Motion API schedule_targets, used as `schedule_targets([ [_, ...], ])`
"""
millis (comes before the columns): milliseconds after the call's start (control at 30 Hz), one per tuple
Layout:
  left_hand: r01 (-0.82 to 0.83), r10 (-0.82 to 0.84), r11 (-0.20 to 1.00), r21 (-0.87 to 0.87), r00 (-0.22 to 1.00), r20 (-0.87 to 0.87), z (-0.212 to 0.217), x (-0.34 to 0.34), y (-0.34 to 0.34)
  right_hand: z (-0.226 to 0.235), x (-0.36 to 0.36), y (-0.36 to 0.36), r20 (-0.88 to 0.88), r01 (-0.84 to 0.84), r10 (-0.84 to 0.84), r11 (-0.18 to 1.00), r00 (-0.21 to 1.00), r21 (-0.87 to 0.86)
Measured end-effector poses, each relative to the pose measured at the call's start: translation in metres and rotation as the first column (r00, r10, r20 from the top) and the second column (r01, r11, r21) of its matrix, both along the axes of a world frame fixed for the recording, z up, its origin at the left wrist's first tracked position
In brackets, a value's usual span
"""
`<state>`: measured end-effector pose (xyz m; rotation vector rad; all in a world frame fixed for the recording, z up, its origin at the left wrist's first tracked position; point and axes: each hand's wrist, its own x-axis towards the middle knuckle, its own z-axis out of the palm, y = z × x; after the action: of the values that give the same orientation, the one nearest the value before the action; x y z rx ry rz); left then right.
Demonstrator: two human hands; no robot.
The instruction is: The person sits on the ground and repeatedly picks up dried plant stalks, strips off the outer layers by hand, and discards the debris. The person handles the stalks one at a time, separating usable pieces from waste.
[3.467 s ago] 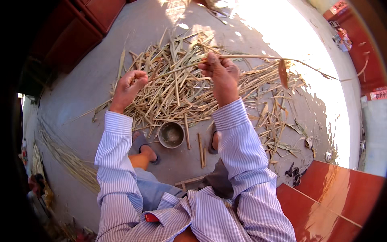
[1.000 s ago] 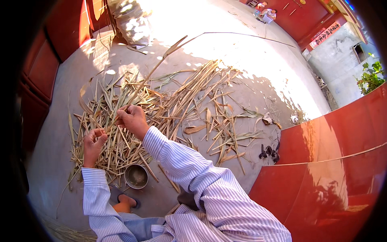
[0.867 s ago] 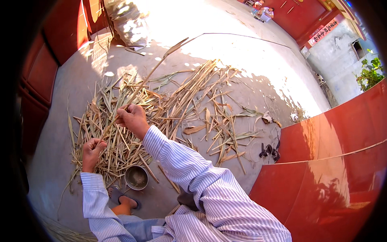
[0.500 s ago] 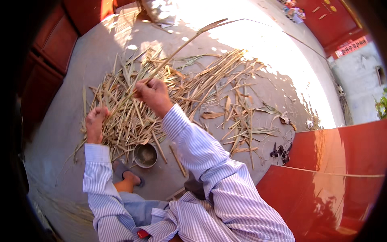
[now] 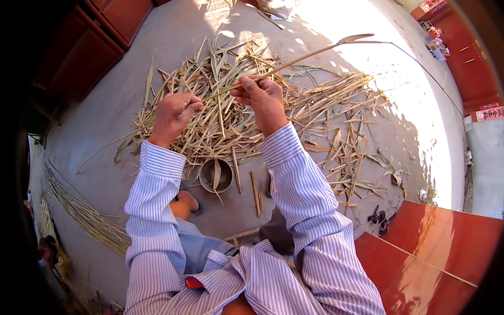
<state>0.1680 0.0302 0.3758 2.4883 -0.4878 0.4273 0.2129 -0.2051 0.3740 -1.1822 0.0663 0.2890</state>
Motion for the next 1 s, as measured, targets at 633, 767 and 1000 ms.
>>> schedule_targets([
  [633,-0.093,0.095,0.994,-0.057,0.995,0.028,-0.014,-0.002,-0.024,-0.002,-0.007,0.014,0.069,0.106,-0.100,0.990,0.993,-0.095],
  [767,-0.095,0.098,0.995,-0.033,0.991,0.095,-0.011,-0.004,-0.021,-0.002,-0.005,0.016,0.064,0.118,-0.110,0.983,0.992,-0.140],
  [1000,-0.167,0.171,0.977,0.134,0.985,-0.015,-0.015,-0.012,0.033,0.003,0.016,-0.020,0.079,0.301,-0.297,0.953,0.952,-0.038],
])
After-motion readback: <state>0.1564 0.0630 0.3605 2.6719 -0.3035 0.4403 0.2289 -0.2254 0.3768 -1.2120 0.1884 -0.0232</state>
